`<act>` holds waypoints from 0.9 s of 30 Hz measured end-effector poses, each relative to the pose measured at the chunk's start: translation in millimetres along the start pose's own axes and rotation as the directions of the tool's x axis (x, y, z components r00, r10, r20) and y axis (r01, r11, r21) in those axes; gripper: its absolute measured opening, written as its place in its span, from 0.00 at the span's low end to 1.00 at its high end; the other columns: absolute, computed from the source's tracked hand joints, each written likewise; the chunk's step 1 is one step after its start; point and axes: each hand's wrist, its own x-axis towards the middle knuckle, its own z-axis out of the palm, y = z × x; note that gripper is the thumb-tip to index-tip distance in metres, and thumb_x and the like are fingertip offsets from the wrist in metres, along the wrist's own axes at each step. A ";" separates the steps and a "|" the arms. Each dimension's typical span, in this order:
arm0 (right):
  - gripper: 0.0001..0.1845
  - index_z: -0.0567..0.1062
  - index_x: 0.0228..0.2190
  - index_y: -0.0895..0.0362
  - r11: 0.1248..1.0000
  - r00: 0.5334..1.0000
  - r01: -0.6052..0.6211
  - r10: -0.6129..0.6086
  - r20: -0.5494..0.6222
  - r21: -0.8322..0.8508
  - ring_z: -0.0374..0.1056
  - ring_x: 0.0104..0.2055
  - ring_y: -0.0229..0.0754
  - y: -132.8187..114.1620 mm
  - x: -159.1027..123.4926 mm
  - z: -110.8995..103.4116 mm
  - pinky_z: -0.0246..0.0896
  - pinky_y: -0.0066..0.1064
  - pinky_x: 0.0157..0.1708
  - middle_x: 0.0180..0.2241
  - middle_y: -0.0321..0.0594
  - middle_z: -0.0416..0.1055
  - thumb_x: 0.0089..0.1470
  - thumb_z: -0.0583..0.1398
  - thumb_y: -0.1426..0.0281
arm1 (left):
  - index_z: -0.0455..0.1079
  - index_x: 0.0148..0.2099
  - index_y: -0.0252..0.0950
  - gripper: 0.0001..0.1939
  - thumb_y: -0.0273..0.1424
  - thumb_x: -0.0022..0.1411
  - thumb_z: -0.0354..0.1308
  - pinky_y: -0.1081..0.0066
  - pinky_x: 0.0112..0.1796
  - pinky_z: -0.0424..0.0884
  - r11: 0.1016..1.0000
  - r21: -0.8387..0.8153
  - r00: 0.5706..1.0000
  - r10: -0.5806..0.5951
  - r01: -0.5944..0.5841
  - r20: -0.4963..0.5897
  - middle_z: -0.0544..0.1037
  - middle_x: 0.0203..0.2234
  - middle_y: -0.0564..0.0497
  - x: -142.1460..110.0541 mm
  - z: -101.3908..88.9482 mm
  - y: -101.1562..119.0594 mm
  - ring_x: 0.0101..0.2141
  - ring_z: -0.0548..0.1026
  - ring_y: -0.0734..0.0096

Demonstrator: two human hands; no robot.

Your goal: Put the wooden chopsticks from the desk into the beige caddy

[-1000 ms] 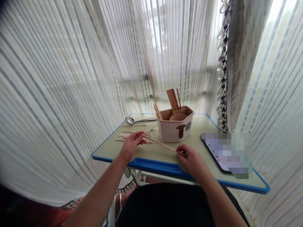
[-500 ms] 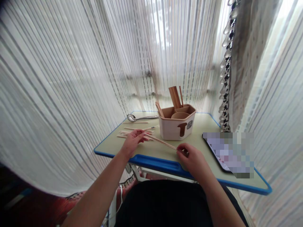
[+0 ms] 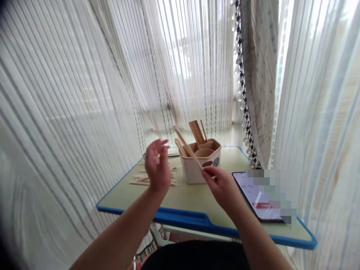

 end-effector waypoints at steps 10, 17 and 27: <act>0.13 0.74 0.33 0.57 0.984 0.780 0.162 -0.171 -0.601 -0.070 0.66 0.40 0.44 2.2 95.7 5.0 0.63 0.36 0.36 0.39 0.47 0.70 0.54 0.55 0.62 | 0.35 0.66 0.33 0.49 0.46 0.53 0.59 0.46 0.54 0.52 0.612 0.382 0.722 0.590 -0.692 0.363 0.44 0.63 0.28 -33.1 7.9 -103.7 0.61 0.48 0.42; 0.15 0.75 0.34 0.58 0.966 0.828 0.133 -0.230 -0.511 -0.220 0.65 0.37 0.46 19.8 79.0 22.8 0.60 0.41 0.40 0.32 0.45 0.72 0.55 0.54 0.62 | 0.34 0.66 0.37 0.47 0.42 0.55 0.59 0.56 0.46 0.67 0.967 0.222 0.941 0.049 -0.129 0.334 0.59 0.57 0.33 -32.0 9.8 -116.6 0.48 0.69 0.58; 0.11 0.78 0.31 0.54 0.949 0.952 0.105 -0.182 -0.245 -0.296 0.64 0.39 0.48 20.0 75.6 25.9 0.58 0.42 0.43 0.30 0.42 0.75 0.52 0.56 0.64 | 0.40 0.65 0.37 0.30 0.37 0.65 0.47 0.59 0.47 0.67 0.987 0.147 0.885 -0.019 -0.056 0.465 0.66 0.53 0.38 -30.9 7.5 -117.2 0.50 0.68 0.62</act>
